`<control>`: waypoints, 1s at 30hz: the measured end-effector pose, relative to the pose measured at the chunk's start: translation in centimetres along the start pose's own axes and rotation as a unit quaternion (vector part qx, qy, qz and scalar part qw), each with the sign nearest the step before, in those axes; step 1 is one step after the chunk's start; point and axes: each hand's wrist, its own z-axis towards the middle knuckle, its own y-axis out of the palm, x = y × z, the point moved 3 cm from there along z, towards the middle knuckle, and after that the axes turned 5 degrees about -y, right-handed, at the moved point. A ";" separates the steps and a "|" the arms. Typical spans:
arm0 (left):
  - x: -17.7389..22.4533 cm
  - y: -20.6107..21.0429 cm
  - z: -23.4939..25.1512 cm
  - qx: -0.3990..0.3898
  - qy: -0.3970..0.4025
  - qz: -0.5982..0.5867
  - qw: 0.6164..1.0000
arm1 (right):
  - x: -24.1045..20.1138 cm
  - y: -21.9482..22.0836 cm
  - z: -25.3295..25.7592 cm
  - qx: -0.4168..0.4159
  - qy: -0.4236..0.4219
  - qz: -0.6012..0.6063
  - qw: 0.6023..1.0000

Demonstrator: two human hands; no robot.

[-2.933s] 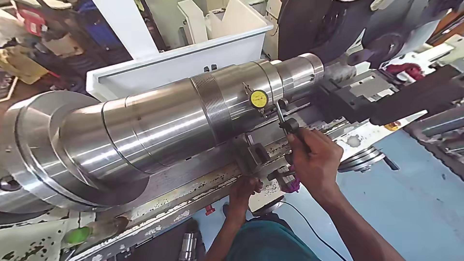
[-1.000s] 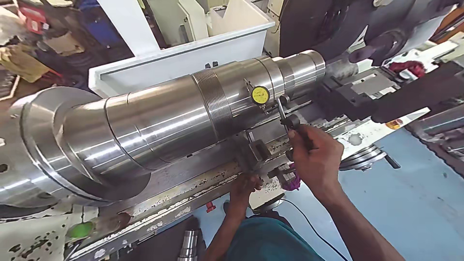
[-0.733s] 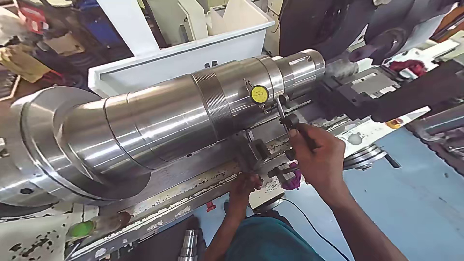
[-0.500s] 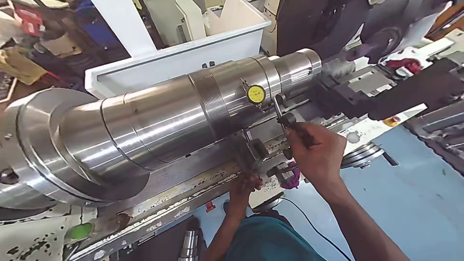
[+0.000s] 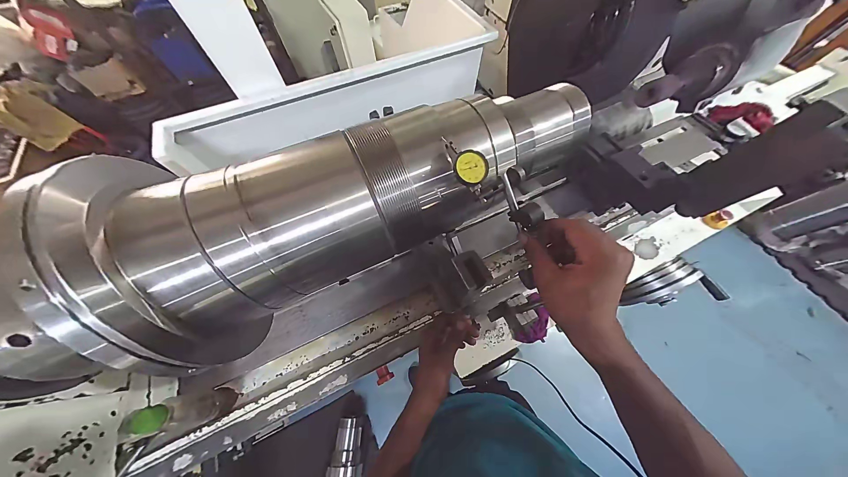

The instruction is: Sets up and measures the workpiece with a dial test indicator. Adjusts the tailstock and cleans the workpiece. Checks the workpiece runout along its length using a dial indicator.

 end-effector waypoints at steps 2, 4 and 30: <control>-0.1 0.0 0.0 0.003 -0.003 -0.002 1.000 | 0.2 0.0 0.1 -0.009 -0.011 0.013 1.000; -0.2 0.0 0.0 0.004 -0.003 0.003 1.000 | 0.2 -0.2 0.3 -0.031 -0.005 0.025 0.999; 0.1 0.1 0.0 0.006 -0.010 0.016 1.000 | -0.3 -0.3 0.2 -0.024 -0.012 -0.015 1.000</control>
